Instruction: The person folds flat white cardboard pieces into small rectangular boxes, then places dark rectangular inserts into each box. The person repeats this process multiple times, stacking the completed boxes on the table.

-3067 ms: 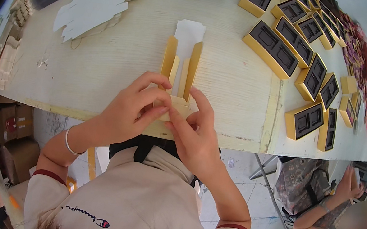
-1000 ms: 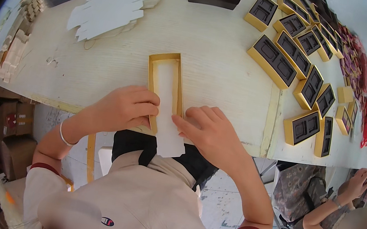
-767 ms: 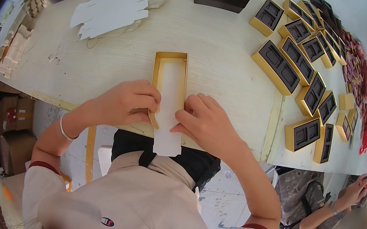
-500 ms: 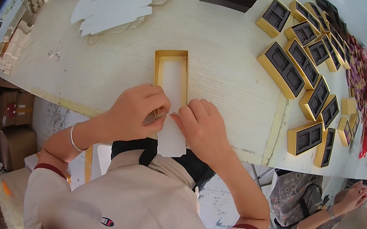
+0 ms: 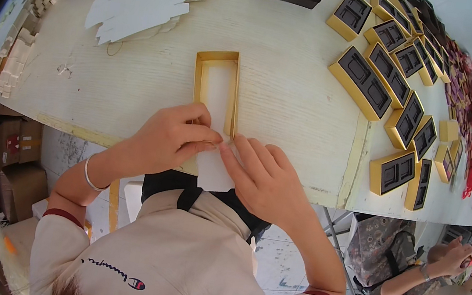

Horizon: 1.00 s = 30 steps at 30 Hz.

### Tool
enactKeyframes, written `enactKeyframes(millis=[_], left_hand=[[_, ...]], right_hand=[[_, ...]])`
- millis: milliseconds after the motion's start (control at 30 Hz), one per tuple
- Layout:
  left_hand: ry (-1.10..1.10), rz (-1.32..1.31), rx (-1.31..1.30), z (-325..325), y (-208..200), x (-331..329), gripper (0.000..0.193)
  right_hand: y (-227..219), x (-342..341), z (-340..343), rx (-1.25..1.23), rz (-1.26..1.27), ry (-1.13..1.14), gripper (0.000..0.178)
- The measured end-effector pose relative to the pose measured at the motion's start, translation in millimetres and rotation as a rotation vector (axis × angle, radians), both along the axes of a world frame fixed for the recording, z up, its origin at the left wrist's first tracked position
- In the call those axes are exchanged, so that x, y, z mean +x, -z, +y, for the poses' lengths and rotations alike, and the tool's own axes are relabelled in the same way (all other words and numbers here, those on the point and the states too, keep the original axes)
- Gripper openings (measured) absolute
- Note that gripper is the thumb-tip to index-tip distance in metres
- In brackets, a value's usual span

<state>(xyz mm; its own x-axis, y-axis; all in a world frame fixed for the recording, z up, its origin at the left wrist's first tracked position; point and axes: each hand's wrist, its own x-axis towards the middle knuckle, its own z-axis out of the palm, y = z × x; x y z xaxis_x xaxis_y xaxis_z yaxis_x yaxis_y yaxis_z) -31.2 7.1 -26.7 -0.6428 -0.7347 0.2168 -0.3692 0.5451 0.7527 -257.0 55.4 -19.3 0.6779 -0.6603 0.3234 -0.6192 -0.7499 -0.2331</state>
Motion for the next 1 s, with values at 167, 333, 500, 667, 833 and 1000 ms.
enactKeyframes(millis=[167,333,500,667,833,1000], left_hand=[[0.003,0.069,-0.001,-2,5,2,0.020],[0.002,-0.002,0.165,-3,-9,0,0.027],[0.059,-0.059,0.406,-11,-27,5,0.027],[0.132,0.013,0.271,-12,-21,13,0.031],[0.114,-0.016,-0.147,-12,4,20,0.023],[0.066,0.078,0.046,-5,-1,20,0.015]], right_hand=[[-11,-4,-7,0.108,0.051,-0.088,0.064],[-1,-3,-13,0.213,-0.113,-0.162,0.061],[10,3,-22,0.145,-0.348,-0.071,0.033],[8,16,-25,0.366,-0.557,0.122,0.019],[-2,26,-19,0.142,-0.433,0.091,0.028],[12,15,-18,0.160,-0.379,0.002,0.026]])
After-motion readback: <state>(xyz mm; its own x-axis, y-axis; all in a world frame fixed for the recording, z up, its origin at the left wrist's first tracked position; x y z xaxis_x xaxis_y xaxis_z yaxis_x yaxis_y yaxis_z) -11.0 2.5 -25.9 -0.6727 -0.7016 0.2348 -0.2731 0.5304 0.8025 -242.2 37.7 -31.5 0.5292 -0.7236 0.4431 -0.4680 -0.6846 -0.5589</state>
